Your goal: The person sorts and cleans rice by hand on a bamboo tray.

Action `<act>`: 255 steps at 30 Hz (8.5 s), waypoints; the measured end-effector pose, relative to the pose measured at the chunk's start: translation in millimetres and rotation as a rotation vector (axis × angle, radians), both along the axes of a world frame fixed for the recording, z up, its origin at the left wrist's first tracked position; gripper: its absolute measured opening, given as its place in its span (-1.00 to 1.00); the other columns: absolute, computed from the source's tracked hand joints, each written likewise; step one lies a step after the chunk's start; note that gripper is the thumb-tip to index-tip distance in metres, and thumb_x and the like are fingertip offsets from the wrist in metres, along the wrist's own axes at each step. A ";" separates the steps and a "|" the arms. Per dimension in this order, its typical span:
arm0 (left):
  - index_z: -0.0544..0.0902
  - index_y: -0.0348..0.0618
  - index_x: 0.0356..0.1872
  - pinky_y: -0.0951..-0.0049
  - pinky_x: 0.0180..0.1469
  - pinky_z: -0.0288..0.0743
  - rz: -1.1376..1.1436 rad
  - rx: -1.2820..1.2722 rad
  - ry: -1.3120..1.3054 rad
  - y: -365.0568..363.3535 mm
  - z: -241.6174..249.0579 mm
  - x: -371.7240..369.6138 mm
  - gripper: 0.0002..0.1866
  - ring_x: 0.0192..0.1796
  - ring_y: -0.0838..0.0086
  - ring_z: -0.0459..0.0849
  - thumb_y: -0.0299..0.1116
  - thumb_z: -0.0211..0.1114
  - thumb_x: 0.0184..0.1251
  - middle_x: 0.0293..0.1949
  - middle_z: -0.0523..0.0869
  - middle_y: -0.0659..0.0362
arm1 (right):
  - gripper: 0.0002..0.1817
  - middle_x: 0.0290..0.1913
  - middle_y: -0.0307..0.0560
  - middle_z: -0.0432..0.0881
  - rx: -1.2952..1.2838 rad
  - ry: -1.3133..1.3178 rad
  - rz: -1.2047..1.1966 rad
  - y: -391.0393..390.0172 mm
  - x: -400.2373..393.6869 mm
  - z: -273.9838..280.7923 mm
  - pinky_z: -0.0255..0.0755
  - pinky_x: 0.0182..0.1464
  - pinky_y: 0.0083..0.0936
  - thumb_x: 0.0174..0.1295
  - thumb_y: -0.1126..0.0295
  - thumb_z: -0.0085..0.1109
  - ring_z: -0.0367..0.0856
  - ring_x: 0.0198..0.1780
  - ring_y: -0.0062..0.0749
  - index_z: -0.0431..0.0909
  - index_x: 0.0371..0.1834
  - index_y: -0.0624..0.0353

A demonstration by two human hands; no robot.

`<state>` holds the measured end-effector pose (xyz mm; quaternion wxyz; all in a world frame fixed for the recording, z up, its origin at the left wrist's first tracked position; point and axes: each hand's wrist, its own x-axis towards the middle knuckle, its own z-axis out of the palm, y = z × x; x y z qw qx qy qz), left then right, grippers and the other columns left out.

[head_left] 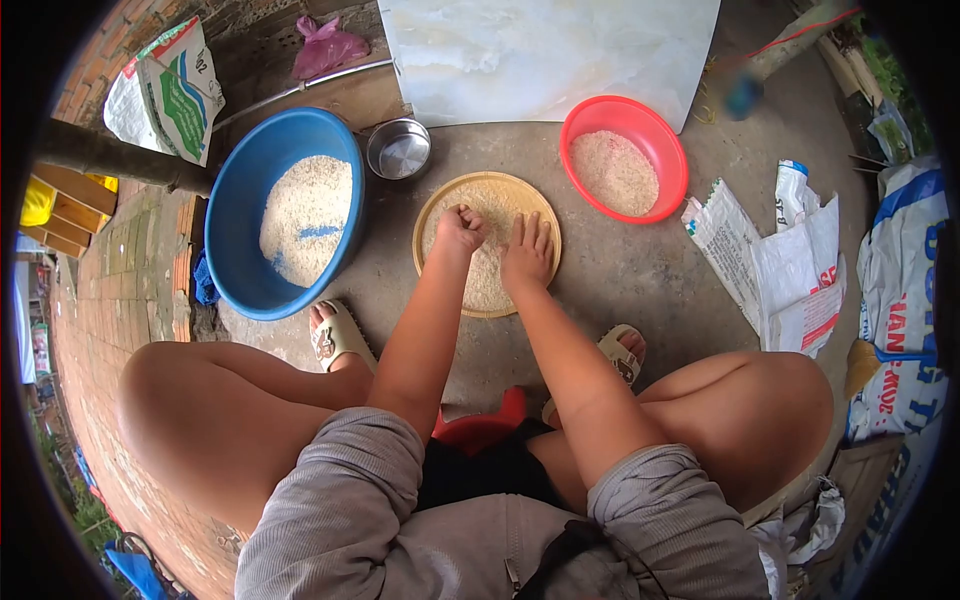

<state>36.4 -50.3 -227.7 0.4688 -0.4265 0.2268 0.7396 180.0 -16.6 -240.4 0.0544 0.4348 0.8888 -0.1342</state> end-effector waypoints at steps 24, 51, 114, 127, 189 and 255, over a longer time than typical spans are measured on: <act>0.62 -0.16 -0.15 0.39 -0.28 0.48 -0.835 -0.448 0.882 -11.0 19.0 -4.4 -0.76 -0.32 0.37 0.68 -0.34 0.10 0.22 -0.25 0.70 0.15 | -0.31 0.48 0.04 -0.09 0.022 0.096 0.006 0.5 1.6 5.6 -0.09 0.42 -0.16 0.26 0.15 0.00 -0.11 0.47 0.06 0.03 0.43 0.06; 0.62 -0.22 -0.45 0.18 -0.12 0.52 -1.349 -0.954 2.002 -17.1 0.0 72.8 -0.91 -0.19 0.07 0.63 -0.46 0.17 0.05 -0.30 0.63 -0.04 | -0.68 0.16 0.02 0.43 0.069 0.357 0.095 28.9 12.3 12.6 0.23 0.25 -0.32 0.08 0.45 0.10 0.35 0.16 -0.08 0.55 -0.06 0.15; 0.48 -0.42 -0.06 0.35 0.07 0.48 -0.432 -0.044 0.591 -28.7 -18.9 34.3 -0.63 -0.03 0.27 0.58 -0.29 -0.13 0.42 -0.14 0.61 -0.03 | -0.92 -0.22 0.11 0.54 -0.178 0.641 0.255 12.0 -0.8 22.1 0.44 -0.12 -0.18 0.12 0.55 0.02 0.53 -0.16 0.07 0.48 -0.33 0.24; 0.47 -0.44 -0.07 0.32 0.07 0.51 -0.350 -0.041 0.540 -27.2 -14.1 31.1 -0.64 -0.06 0.26 0.58 -0.31 -0.17 0.44 -0.15 0.59 -0.04 | -0.79 -0.29 0.03 0.58 -0.001 0.437 0.160 17.4 -1.9 36.1 0.48 -0.16 -0.21 0.10 0.55 0.01 0.57 -0.15 -0.05 0.34 -0.18 0.12; 0.24 -0.06 -0.66 0.53 -0.74 -0.08 -0.052 -0.368 0.448 -49.6 14.4 -23.0 -0.72 -0.75 0.58 0.08 -0.35 0.02 0.23 -0.71 0.15 0.30 | -0.43 0.22 -0.06 0.43 -0.247 -0.438 0.726 -61.5 -65.0 93.3 0.32 0.18 -0.30 0.06 0.24 0.21 0.41 0.20 -0.16 0.41 0.18 0.19; 0.49 -0.37 -0.11 0.31 -0.07 0.58 -0.456 -0.186 0.548 -51.4 -2.6 -3.8 -0.62 -0.15 0.22 0.66 -0.30 -0.24 0.43 -0.19 0.64 -0.04 | -0.93 -0.36 0.08 0.59 -0.148 0.581 0.136 6.5 -23.5 -1.5 0.48 -0.21 -0.30 0.07 0.60 0.07 0.60 -0.30 -0.04 0.54 -0.40 0.26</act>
